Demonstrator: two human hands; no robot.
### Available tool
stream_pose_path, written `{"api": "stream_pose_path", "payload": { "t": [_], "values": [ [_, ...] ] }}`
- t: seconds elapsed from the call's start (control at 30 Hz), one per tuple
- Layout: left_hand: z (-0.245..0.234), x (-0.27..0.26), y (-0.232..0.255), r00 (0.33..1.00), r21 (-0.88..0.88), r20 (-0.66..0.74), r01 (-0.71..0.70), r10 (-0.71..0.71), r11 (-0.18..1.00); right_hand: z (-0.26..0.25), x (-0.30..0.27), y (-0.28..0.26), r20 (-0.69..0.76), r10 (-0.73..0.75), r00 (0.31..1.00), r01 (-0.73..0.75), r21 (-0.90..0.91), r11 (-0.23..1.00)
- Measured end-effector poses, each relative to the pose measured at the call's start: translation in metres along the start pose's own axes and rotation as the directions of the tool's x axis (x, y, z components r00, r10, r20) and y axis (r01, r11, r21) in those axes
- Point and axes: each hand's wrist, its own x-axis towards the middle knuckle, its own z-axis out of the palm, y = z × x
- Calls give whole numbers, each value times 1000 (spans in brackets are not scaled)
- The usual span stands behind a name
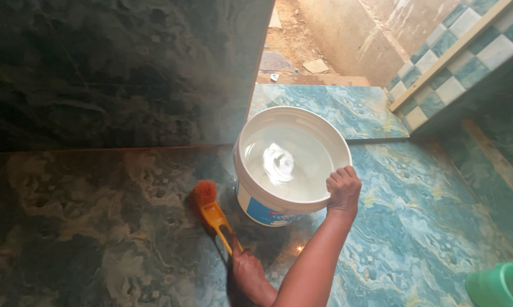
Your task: The person scrubs the floor and the base of a wall using a brush. They pour water from a bucket onto the tiled surface with a plastic cup and then continue scrubbing the wet tiles with the brush.
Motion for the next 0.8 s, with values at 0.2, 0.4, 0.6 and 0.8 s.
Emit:
{"api": "stream_pose_path", "payload": {
  "t": [0.2,0.4,0.6,0.8],
  "values": [
    [-1,6,5,995,35,95,-27,23,999,-3,-8,4,41,32,999,-27,-123,992],
    [-22,-6,-38,971,-4,8,-237,237,971,4,-9,11,31,89,996,-80,-207,975],
    [-51,-29,-167,774,-88,-192,-626,603,775,32,-12,39,38,7,999,2,-238,971],
    [-46,-17,-300,750,-247,-171,-661,639,709,17,6,46,45,-3,999,18,-323,946]
  ]
}}
